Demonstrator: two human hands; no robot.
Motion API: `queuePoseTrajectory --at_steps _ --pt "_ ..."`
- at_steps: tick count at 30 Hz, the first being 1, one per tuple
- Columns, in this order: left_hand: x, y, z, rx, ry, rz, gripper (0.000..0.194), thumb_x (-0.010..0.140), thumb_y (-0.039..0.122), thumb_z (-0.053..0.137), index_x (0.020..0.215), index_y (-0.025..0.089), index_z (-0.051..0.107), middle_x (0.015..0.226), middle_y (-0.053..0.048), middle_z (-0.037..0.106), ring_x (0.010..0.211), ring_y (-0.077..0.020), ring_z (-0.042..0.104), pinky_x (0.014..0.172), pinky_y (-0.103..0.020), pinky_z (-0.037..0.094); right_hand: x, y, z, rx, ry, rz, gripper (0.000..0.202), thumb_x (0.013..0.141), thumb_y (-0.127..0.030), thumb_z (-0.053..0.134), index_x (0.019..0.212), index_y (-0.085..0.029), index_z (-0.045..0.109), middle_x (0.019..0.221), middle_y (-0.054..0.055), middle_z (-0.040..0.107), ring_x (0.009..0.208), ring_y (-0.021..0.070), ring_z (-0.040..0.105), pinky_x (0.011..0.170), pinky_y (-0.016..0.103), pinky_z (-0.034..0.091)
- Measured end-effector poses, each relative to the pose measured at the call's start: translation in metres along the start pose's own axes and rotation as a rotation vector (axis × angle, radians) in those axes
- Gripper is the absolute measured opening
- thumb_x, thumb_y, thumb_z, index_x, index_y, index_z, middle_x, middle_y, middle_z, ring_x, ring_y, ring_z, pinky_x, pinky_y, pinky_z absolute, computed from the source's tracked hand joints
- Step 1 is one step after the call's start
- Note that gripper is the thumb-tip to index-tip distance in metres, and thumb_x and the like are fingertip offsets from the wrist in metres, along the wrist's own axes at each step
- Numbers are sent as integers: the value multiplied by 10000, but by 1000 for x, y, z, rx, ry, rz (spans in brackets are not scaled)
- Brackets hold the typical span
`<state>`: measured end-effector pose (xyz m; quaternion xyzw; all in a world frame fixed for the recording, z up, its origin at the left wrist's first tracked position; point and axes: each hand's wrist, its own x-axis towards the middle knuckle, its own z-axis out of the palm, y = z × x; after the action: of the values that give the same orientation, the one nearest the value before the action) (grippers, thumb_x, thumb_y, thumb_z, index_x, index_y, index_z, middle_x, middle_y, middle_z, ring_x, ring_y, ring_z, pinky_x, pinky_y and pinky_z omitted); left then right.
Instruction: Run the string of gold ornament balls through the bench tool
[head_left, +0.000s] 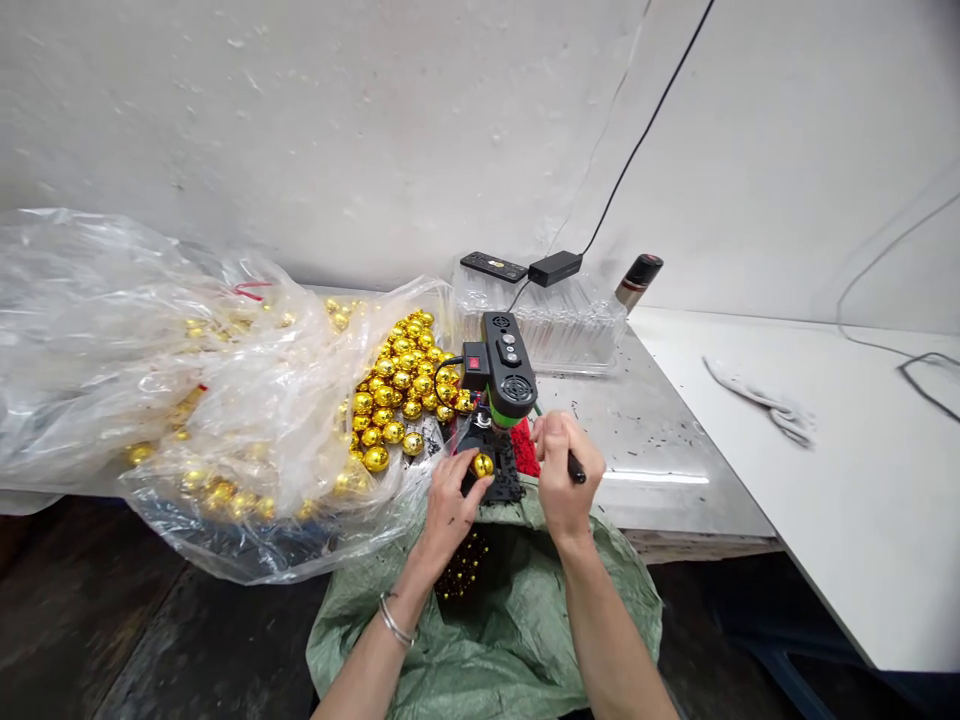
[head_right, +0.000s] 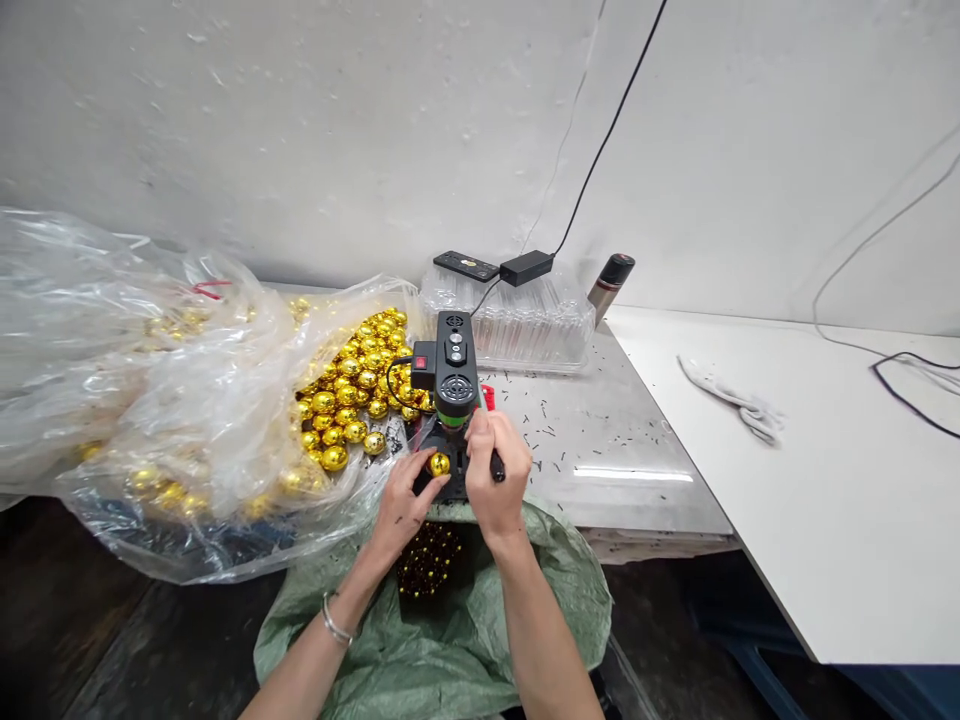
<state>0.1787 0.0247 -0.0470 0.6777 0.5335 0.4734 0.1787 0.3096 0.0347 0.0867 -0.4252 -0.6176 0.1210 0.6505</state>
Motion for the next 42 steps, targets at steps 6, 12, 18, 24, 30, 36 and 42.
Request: queuePoseTrajectory --at_steps 6,12,18,24,30,36,42 --pt "-2 6 -46 318 60 93 566 935 435 623 1425 185 490 1401 -182 571 1269 -322 558 1045 -488 472 -8 6 3 32 27 -34 371 1004 -196 436 634 -220 432 661 -19 483 679 130 513 662 295 403" --pt "46 -14 -62 727 -188 -153 373 911 106 523 1274 129 607 1169 -177 668 1015 -297 644 888 -434 519 -12 9 3 19 30 -71 359 993 -177 442 637 -222 436 654 -20 489 677 135 520 658 299 399" --pt "50 -14 -61 10 -61 -352 367 925 348 588 1245 173 633 1133 -124 701 1028 -258 666 918 -394 521 -12 10 1 -11 10 -83 350 988 -156 437 644 -219 448 676 -18 515 681 130 528 656 294 402" --pt "44 -9 -44 -762 -39 -605 461 834 479 657 1170 164 645 1085 -121 728 864 -197 711 792 -344 574 -11 10 2 -21 22 -91 347 985 -166 439 644 -222 458 669 -10 528 671 138 533 634 300 405" --pt "41 -9 -6 -518 -118 -492 409 831 464 676 1109 164 659 1019 -95 755 896 -205 711 818 -344 571 -9 10 0 -37 1 -132 346 982 -158 430 642 -223 452 645 -13 506 649 140 524 609 299 403" --pt "35 -9 9 -72 -49 -243 341 877 413 671 1152 215 713 991 -87 747 980 -261 676 923 -439 521 -9 9 -2 -36 -25 -137 324 972 -118 435 664 -218 446 677 -13 517 657 125 521 591 278 388" --pt "31 -11 8 63 -97 -124 305 921 379 647 1180 229 710 1034 -79 746 1023 -248 659 1006 -464 456 -11 11 -2 -52 -17 -150 319 971 -116 432 668 -218 447 681 -8 525 658 128 532 598 281 396"
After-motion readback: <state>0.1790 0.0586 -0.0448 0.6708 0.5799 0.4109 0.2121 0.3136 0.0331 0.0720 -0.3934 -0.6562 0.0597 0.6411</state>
